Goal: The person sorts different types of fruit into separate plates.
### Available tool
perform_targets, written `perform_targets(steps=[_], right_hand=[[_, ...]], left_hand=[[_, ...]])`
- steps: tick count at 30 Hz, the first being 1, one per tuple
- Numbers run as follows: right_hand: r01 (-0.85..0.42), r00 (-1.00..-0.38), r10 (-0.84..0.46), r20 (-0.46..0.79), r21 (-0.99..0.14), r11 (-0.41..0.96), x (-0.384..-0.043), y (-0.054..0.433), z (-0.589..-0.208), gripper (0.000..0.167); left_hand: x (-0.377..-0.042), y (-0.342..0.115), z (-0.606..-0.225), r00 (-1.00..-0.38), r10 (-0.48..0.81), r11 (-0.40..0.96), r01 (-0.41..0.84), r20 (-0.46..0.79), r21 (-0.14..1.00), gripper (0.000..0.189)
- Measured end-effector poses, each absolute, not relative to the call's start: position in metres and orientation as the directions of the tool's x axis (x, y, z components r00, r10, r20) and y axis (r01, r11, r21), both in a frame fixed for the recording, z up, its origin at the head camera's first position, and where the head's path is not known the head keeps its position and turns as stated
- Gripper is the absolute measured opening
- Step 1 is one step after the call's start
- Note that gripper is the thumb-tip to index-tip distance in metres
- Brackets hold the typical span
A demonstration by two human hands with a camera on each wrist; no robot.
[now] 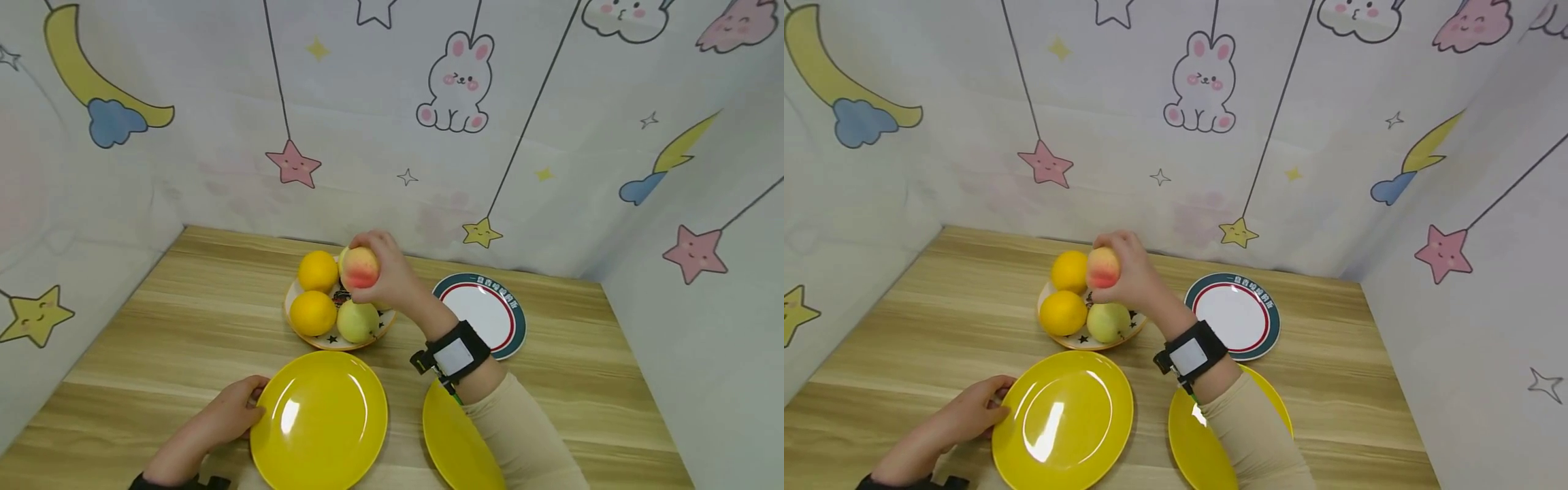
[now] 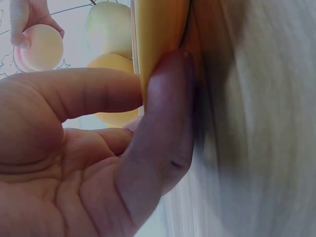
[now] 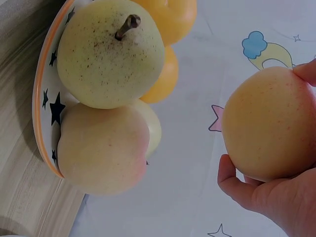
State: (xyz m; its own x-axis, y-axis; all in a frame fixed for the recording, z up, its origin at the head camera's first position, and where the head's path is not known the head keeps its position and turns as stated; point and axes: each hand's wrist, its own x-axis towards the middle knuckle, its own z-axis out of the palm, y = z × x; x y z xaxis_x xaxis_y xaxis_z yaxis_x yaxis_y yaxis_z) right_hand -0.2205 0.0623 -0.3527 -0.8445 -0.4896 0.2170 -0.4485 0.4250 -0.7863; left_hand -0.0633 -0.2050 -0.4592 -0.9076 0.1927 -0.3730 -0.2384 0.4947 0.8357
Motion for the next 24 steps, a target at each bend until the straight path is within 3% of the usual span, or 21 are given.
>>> perform_targets(steps=[10,24], right_hand=[[-0.431,-0.830,-0.528,0.181,-0.808,0.401,-0.206,0.061,-0.354,0.065],[-0.504,-0.776,-0.596,0.207,-0.771,0.389,-0.189,0.055,-0.363,0.063]], left_hand=[[-0.063,-0.206,-0.459,-0.907,0.215,0.501,-0.216,-0.363,0.838,0.038],[-0.062,-0.207,-0.458,-0.909,0.214,0.487,-0.218,-0.357,0.846,0.037]])
